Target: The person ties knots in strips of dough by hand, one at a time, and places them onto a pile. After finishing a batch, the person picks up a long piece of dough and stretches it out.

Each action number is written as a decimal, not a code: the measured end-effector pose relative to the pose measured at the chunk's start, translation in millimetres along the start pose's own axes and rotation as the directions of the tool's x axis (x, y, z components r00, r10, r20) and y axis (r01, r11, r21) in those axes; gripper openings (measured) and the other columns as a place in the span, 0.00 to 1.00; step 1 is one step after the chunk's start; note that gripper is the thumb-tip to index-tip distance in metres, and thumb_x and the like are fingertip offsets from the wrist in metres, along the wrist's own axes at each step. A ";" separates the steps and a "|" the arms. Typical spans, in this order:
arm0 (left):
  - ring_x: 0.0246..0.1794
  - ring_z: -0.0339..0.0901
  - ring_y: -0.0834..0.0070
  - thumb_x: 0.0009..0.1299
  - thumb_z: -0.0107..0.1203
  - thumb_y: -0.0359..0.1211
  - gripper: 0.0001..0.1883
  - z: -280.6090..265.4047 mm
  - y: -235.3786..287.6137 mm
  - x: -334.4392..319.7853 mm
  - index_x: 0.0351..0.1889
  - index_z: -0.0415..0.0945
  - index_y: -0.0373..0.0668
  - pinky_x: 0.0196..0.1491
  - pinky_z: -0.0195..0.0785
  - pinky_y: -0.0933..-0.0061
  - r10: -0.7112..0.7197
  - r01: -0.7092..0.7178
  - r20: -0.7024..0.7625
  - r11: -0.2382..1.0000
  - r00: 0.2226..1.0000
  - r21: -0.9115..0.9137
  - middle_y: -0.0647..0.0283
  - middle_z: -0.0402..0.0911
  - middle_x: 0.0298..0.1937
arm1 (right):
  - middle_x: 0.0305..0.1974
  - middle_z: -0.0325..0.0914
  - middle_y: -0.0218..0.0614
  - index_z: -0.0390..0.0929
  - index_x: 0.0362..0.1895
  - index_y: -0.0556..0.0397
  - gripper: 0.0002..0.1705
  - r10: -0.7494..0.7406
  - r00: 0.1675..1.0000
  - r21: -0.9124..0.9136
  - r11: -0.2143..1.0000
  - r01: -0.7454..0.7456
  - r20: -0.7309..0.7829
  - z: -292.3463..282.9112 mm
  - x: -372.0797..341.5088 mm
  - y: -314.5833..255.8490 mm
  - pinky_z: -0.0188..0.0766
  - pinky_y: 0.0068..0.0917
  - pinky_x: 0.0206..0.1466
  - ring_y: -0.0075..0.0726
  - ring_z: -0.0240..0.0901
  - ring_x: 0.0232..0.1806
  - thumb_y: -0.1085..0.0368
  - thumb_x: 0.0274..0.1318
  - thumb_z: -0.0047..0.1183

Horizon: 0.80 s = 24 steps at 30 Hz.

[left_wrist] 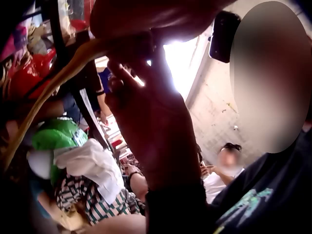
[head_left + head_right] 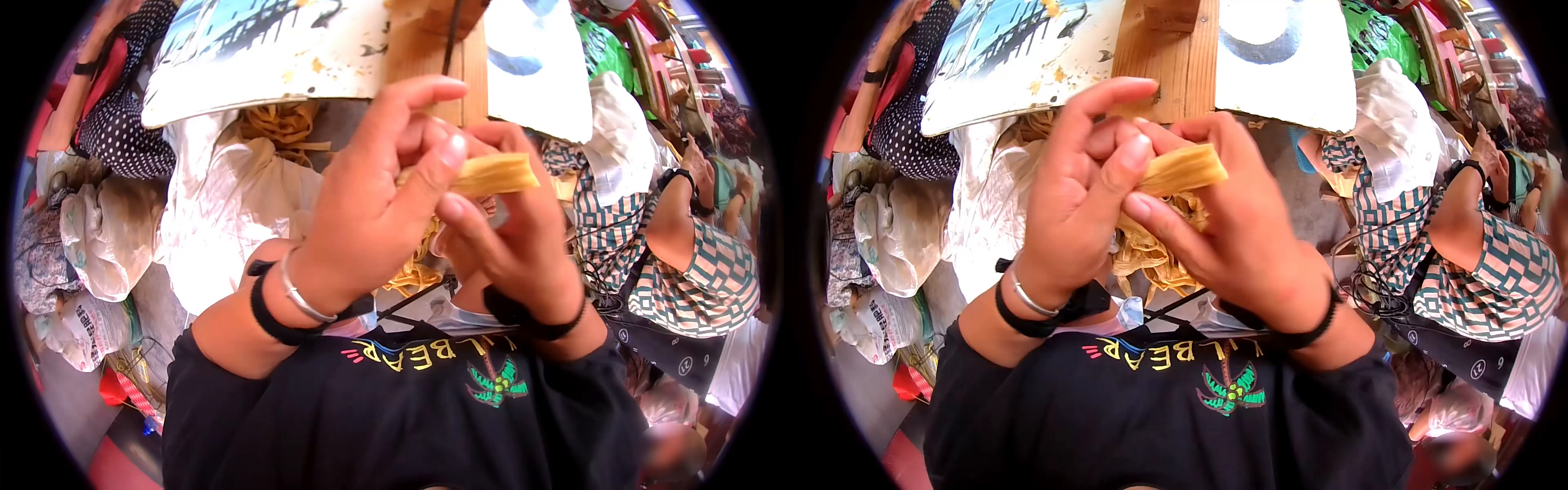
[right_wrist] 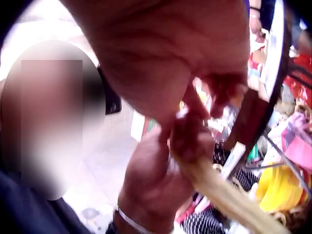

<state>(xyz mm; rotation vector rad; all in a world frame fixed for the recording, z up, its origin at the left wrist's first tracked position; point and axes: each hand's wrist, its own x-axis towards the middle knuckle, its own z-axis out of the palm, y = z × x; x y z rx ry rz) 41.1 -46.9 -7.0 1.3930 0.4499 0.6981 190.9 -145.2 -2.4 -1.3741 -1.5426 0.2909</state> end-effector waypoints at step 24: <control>0.39 0.75 0.64 0.70 0.63 0.41 0.18 -42.3 15.6 -3.5 0.50 0.78 0.40 0.41 0.71 0.63 0.510 -0.672 0.443 0.488 0.737 0.557 0.58 0.78 0.43 | 0.36 0.78 0.36 0.77 0.52 0.57 0.13 0.186 0.720 0.491 0.616 -0.615 0.668 11.1 -27.2 5.5 0.72 0.30 0.42 0.33 0.74 0.36 0.62 0.75 0.46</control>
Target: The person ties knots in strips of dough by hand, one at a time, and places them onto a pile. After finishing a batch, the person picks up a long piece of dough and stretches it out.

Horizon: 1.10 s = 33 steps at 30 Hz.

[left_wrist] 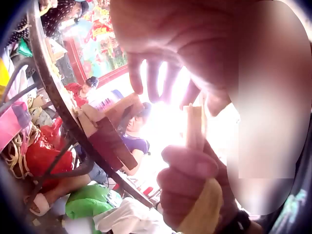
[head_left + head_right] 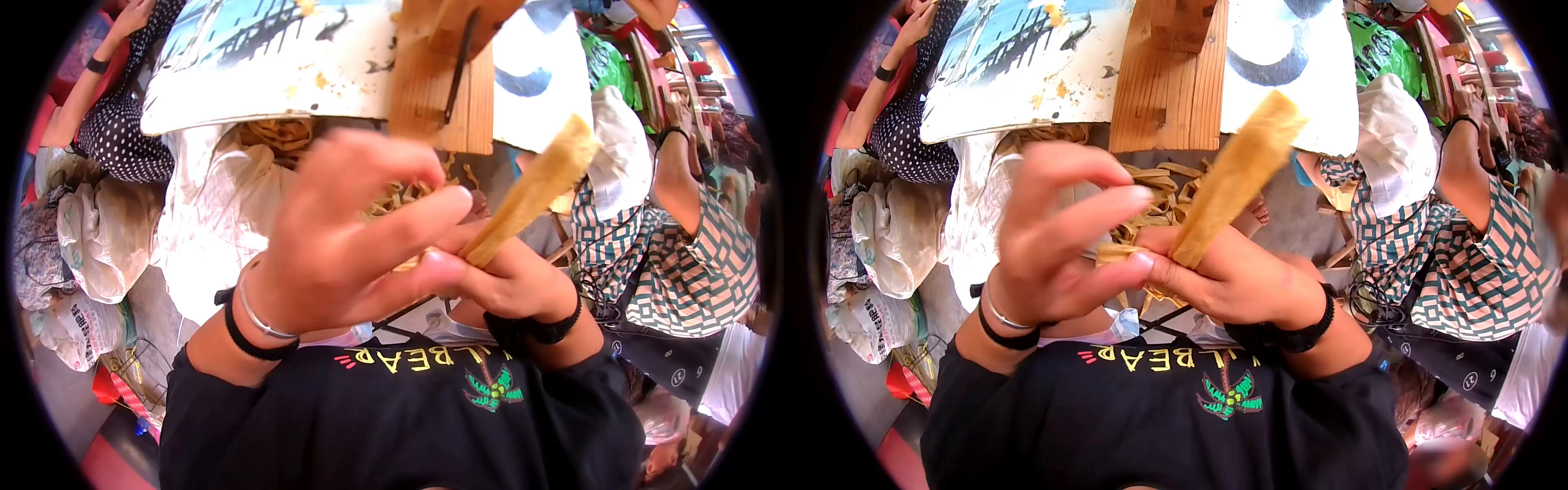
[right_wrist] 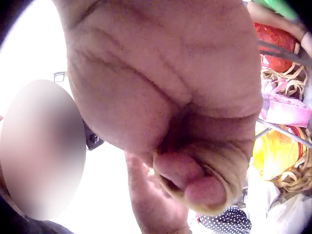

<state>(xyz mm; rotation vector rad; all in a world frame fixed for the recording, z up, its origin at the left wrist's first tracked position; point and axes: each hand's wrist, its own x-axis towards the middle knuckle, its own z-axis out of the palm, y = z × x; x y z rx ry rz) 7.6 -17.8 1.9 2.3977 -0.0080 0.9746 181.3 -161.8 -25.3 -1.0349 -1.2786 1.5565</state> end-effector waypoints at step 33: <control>0.36 0.72 0.75 0.75 0.52 0.25 0.07 33.3 13.4 0.6 0.48 0.71 0.33 0.40 0.68 0.75 -0.583 0.515 -0.066 0.759 0.810 -0.398 0.59 0.73 0.40 | 0.35 0.78 0.40 0.68 0.44 0.54 0.19 -0.555 0.684 -0.674 0.728 0.124 -0.474 -2.3 17.2 -0.1 0.76 0.30 0.38 0.39 0.80 0.34 0.66 0.58 0.66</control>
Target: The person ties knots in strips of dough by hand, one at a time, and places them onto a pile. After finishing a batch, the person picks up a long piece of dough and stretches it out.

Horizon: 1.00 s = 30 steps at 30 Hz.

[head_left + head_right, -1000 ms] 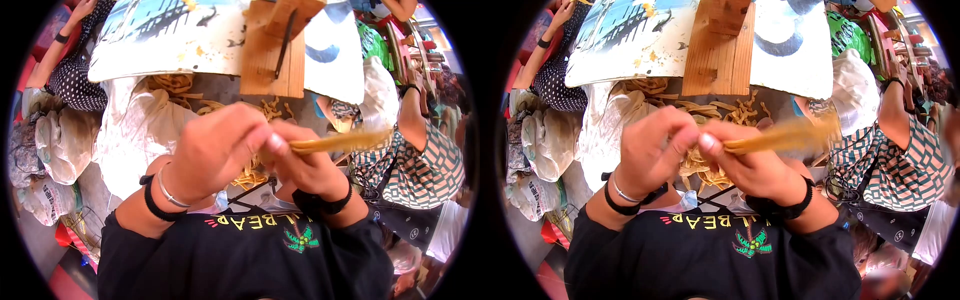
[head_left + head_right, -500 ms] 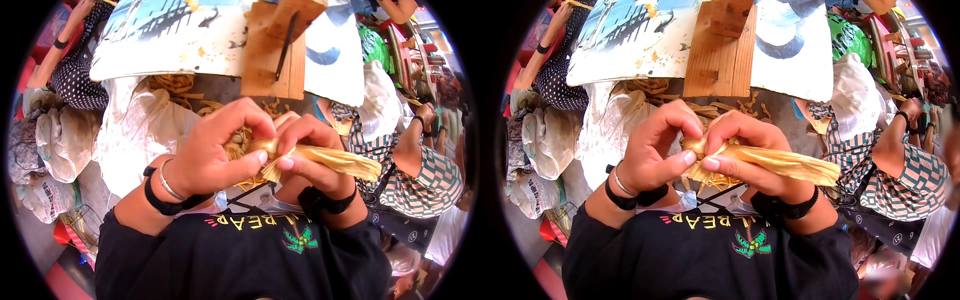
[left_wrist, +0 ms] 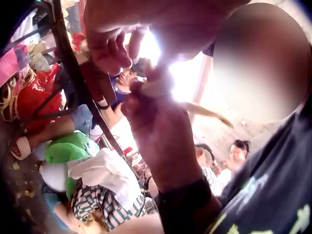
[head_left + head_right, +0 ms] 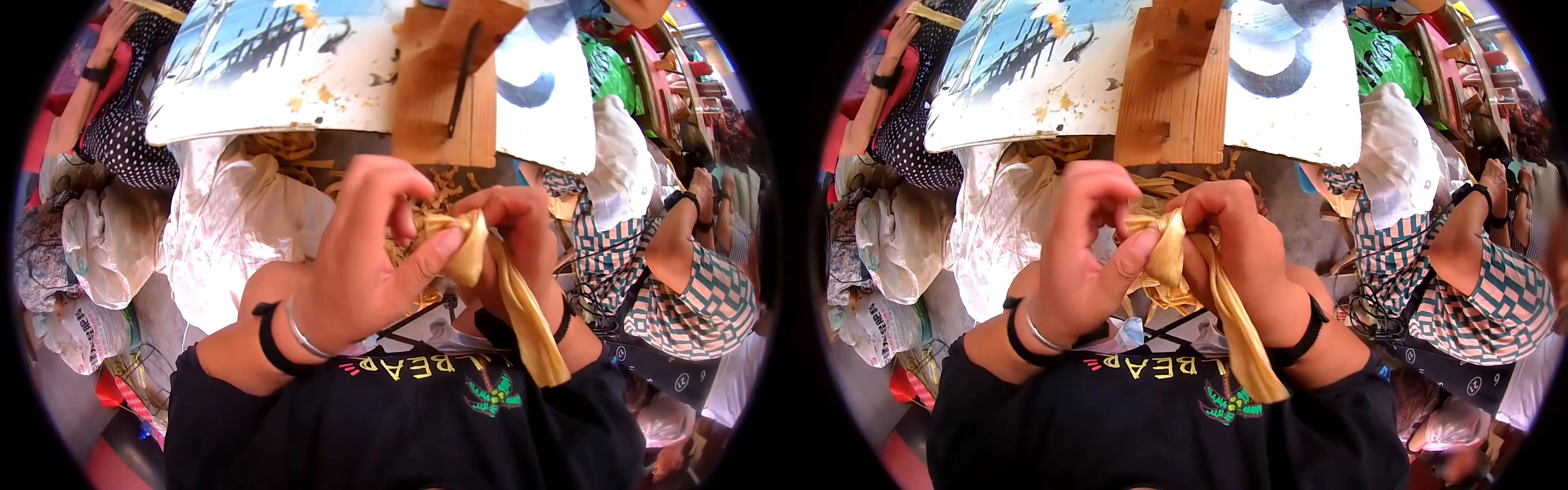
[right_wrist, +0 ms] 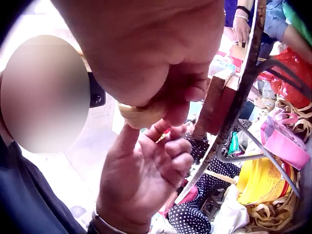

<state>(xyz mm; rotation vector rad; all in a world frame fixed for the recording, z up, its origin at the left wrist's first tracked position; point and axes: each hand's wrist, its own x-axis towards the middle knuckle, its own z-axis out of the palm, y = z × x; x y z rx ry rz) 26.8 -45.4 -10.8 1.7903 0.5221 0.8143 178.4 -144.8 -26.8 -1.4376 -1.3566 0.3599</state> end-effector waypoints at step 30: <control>0.25 0.73 0.88 0.68 0.64 0.29 0.06 -58.1 -5.8 8.7 0.39 0.78 0.41 0.28 0.63 0.85 -0.440 0.552 0.335 0.705 0.833 -0.446 0.71 0.79 0.29 | 0.18 0.65 0.29 0.69 0.21 0.55 0.24 0.309 0.903 0.272 0.879 -0.391 0.298 -30.9 10.8 -8.5 0.56 0.26 0.24 0.24 0.61 0.20 0.59 0.73 0.47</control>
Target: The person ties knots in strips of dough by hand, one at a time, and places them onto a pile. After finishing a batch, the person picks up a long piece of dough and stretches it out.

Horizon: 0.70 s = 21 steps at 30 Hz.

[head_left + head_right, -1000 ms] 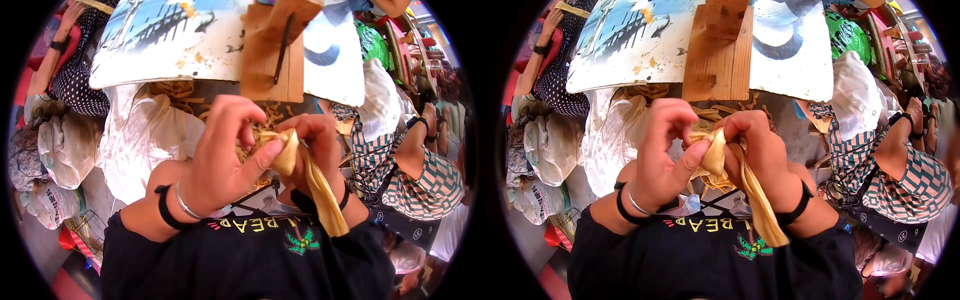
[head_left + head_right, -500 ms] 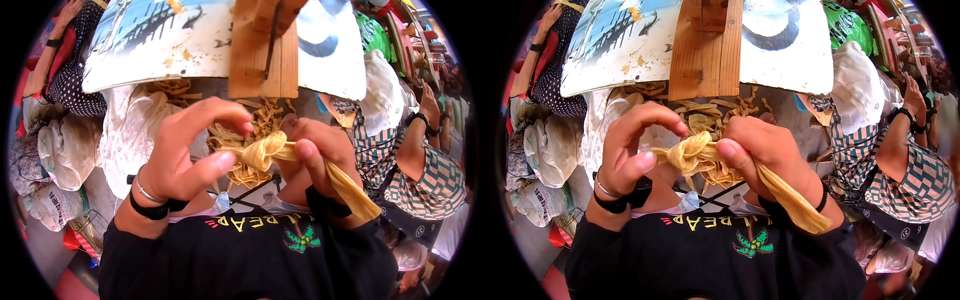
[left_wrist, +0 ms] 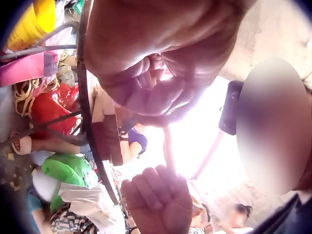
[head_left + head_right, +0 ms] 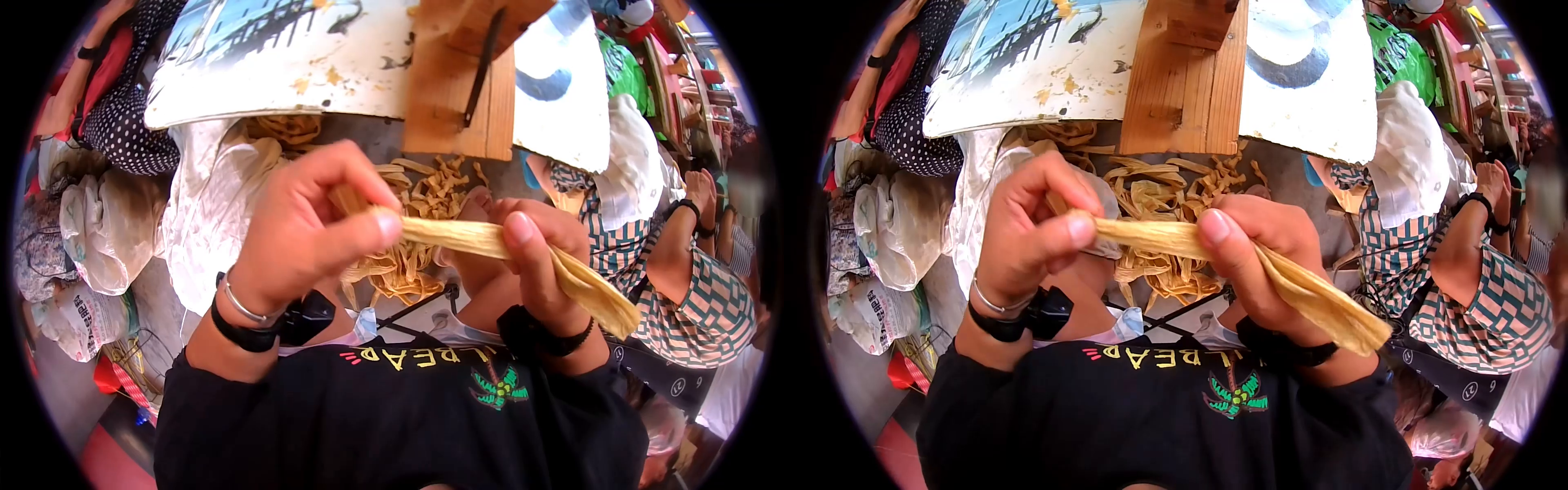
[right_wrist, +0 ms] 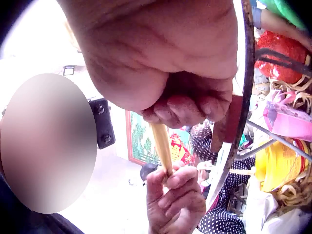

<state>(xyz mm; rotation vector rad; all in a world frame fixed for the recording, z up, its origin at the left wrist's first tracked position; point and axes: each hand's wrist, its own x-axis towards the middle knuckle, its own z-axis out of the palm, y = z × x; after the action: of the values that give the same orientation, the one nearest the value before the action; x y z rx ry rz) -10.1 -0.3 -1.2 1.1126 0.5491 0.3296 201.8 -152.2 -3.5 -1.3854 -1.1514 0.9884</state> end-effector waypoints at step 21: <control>0.18 0.66 0.61 0.72 0.61 0.38 0.19 47.3 -15.4 2.5 0.21 0.69 0.41 0.22 0.58 0.64 0.346 -0.536 0.413 0.617 0.842 0.576 0.60 0.65 0.19 | 0.19 0.60 0.21 0.62 0.23 0.44 0.23 0.034 0.999 0.977 0.207 -0.049 0.043 -4.1 10.5 24.7 0.72 0.32 0.35 0.22 0.62 0.21 0.56 0.77 0.35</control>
<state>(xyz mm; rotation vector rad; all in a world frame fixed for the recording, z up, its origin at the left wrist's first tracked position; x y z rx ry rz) 18.5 -41.0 -0.2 1.9993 0.1175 0.4184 211.0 -142.9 -27.2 -0.2911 -0.2211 1.3955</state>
